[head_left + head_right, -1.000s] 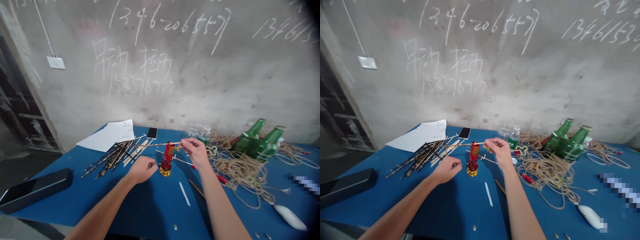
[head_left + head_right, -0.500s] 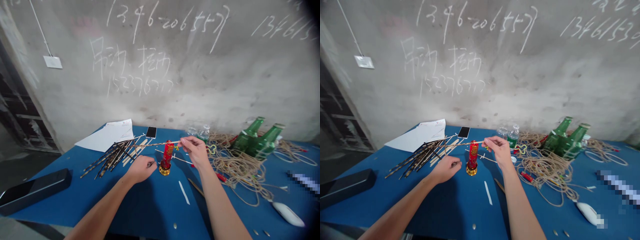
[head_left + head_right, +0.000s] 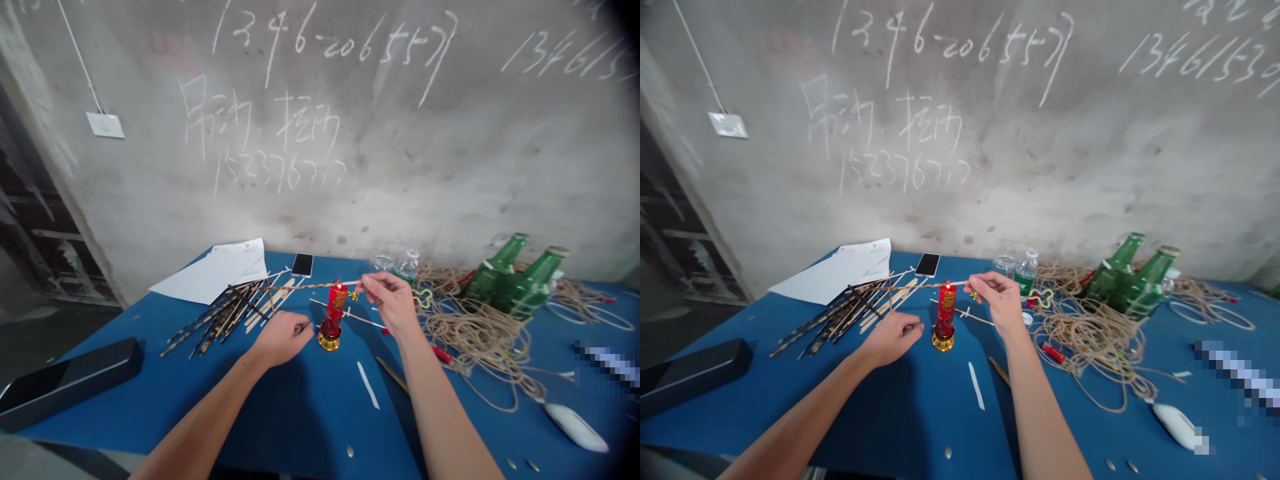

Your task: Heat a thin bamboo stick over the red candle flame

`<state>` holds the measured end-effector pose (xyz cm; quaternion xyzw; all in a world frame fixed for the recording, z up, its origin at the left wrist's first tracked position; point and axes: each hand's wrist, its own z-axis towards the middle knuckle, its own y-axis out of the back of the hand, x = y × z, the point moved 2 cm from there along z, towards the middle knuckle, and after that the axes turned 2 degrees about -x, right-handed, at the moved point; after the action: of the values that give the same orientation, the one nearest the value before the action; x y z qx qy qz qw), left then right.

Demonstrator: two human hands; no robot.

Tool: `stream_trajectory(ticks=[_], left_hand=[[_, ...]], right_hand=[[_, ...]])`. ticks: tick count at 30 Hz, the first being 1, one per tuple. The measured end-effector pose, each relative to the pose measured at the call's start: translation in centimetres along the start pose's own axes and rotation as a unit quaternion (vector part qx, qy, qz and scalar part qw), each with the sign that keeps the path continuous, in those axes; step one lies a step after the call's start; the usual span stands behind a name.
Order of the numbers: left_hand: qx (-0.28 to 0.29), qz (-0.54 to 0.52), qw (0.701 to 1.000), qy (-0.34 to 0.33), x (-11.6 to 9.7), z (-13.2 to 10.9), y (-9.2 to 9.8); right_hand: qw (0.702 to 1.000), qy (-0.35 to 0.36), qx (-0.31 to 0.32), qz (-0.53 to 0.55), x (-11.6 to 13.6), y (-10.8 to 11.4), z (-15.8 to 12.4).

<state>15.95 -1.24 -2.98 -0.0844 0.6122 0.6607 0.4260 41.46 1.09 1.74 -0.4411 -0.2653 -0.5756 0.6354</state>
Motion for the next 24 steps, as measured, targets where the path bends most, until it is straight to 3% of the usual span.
stream_trajectory(ticks=[24], left_hand=[[0.011, 0.007, 1.0, 0.002, -0.04, -0.02, -0.2]], right_hand=[[1.0, 0.004, 0.011, -0.007, -0.41, 0.56, 0.25]])
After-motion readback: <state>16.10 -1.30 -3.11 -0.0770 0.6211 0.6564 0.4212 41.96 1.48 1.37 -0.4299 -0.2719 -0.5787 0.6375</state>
